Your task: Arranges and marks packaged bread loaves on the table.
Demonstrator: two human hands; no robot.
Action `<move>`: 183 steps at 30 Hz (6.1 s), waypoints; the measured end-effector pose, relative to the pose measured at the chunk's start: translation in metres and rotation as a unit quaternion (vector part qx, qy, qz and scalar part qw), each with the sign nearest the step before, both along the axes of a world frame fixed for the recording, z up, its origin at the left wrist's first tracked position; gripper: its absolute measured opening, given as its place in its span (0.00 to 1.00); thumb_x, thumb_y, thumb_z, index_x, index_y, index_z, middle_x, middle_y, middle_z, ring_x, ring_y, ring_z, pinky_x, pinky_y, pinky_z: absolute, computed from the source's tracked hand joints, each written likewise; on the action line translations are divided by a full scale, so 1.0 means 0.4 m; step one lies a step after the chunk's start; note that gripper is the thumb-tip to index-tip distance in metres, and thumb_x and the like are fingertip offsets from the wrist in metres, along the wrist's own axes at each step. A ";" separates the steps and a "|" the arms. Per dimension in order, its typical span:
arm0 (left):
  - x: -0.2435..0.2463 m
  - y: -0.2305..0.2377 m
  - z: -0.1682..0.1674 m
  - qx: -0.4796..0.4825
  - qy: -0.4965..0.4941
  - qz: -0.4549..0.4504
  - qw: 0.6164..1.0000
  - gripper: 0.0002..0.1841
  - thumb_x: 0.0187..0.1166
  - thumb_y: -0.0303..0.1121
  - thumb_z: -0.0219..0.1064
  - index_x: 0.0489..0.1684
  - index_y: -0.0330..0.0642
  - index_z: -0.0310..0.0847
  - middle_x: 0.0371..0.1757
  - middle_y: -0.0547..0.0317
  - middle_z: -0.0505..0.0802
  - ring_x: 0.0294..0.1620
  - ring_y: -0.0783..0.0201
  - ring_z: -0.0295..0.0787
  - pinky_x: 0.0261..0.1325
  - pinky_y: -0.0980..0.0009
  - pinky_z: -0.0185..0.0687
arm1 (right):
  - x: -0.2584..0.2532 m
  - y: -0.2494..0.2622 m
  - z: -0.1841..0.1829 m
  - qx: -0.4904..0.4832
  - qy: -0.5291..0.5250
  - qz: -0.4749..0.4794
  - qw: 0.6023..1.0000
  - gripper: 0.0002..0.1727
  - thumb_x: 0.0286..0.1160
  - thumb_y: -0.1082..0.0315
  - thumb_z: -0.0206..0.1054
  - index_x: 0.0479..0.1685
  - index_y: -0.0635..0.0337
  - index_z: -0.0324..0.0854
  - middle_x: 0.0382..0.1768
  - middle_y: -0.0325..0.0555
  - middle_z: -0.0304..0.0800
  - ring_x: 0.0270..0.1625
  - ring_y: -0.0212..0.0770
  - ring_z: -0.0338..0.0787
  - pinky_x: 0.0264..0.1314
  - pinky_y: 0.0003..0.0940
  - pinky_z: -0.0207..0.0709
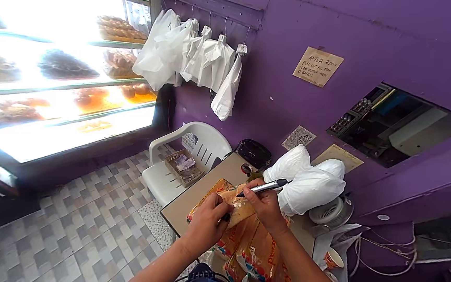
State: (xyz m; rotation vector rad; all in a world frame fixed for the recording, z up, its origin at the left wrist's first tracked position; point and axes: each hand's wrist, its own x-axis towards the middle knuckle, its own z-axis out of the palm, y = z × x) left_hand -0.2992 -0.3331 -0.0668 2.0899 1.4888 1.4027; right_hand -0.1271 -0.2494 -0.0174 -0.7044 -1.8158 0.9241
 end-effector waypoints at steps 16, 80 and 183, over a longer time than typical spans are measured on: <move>-0.005 0.020 -0.008 0.014 0.002 -0.004 1.000 0.10 0.74 0.31 0.66 0.45 0.44 0.92 0.38 0.50 0.88 0.39 0.58 0.88 0.44 0.67 0.87 | -0.009 0.004 0.003 0.015 -0.056 -0.016 0.998 0.07 0.78 0.64 0.66 0.36 0.55 0.86 0.29 0.32 0.88 0.29 0.21 0.83 0.33 0.17 0.79; -0.134 0.089 -0.213 -0.006 0.028 -0.158 0.987 0.10 0.81 0.33 0.62 0.40 0.33 0.81 0.53 0.38 0.88 0.41 0.54 0.91 0.43 0.62 0.90 | 0.091 -0.181 -0.093 -0.212 0.208 -0.264 0.918 0.25 0.94 0.53 0.45 0.75 0.64 0.64 0.47 0.57 0.95 0.46 0.55 0.98 0.56 0.49 0.93; 0.347 -0.048 -0.006 -0.096 -0.074 -0.221 0.968 0.08 0.77 0.25 0.64 0.46 0.40 0.87 0.77 0.32 0.78 0.66 0.51 0.88 0.64 0.63 0.86 | 0.382 -0.196 0.016 0.022 -0.089 -0.247 0.965 0.09 0.77 0.61 0.66 0.31 0.54 0.81 0.24 0.29 0.83 0.25 0.19 0.81 0.30 0.15 0.77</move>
